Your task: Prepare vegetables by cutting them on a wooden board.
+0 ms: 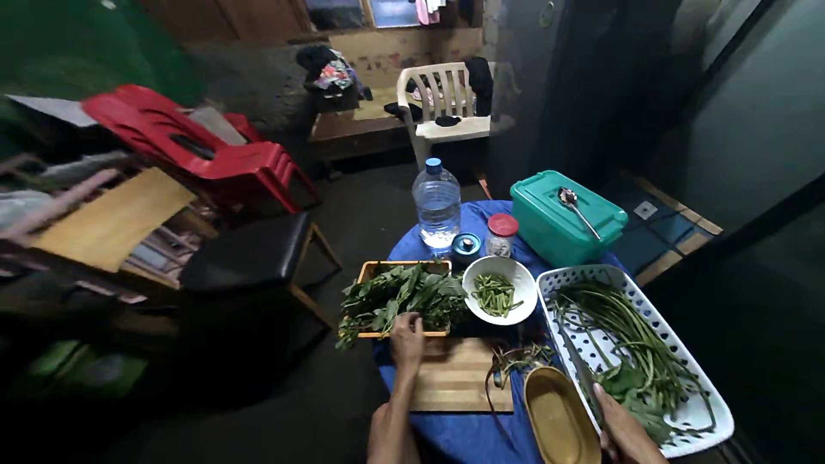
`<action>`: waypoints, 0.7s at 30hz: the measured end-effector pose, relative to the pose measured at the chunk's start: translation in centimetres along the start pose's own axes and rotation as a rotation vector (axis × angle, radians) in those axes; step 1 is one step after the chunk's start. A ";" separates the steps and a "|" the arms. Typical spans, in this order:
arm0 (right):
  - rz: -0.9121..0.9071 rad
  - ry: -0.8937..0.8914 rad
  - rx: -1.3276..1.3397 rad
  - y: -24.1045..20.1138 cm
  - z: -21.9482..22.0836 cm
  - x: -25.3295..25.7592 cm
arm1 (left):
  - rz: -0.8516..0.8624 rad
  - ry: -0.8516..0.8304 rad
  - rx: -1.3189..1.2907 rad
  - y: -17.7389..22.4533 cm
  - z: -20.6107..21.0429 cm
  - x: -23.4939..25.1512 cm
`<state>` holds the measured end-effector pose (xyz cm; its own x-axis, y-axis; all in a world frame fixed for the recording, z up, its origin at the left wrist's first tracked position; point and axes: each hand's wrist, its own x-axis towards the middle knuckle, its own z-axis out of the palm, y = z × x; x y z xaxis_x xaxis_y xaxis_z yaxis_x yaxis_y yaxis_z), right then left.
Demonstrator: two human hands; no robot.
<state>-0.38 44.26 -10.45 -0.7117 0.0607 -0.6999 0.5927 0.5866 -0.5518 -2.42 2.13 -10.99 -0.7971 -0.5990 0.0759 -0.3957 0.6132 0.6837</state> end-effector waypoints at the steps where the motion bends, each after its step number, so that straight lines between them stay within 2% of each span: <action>1: 0.012 -0.007 0.033 0.0 -0.1 -0.1 | -0.040 0.028 0.022 -1.3 -0.9 1.1; 3: -0.007 -0.016 0.085 -0.1 -0.2 -0.6 | -0.125 0.005 0.088 -3.0 -2.2 2.7; 6: -0.072 0.010 0.141 -0.7 0.0 -1.8 | -0.231 -0.072 0.235 -3.6 -3.4 3.5; 10: -0.152 0.024 0.260 -0.8 0.5 -2.8 | -0.253 -0.011 0.222 -3.2 -5.2 4.0; 12: -0.189 0.032 0.313 -1.0 0.8 -3.4 | -0.256 0.002 0.136 -2.6 -7.1 4.2; 15: -0.251 0.068 0.380 -2.2 1.5 -5.0 | -0.280 0.080 -0.159 -1.7 -9.6 3.8; 18: -0.457 0.012 0.481 -2.9 3.1 -6.1 | -0.325 0.127 -0.528 0.6 -10.7 1.4; 21: -0.680 -0.084 0.555 -3.2 5.6 -6.6 | -0.255 0.037 -0.681 3.7 -10.0 -2.8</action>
<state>4.53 37.51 -6.58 -0.9599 -0.2311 -0.1589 0.1644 -0.0045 -0.9864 2.92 0.91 -1.41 -0.6975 -0.7048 -0.1297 -0.1860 0.0032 0.9826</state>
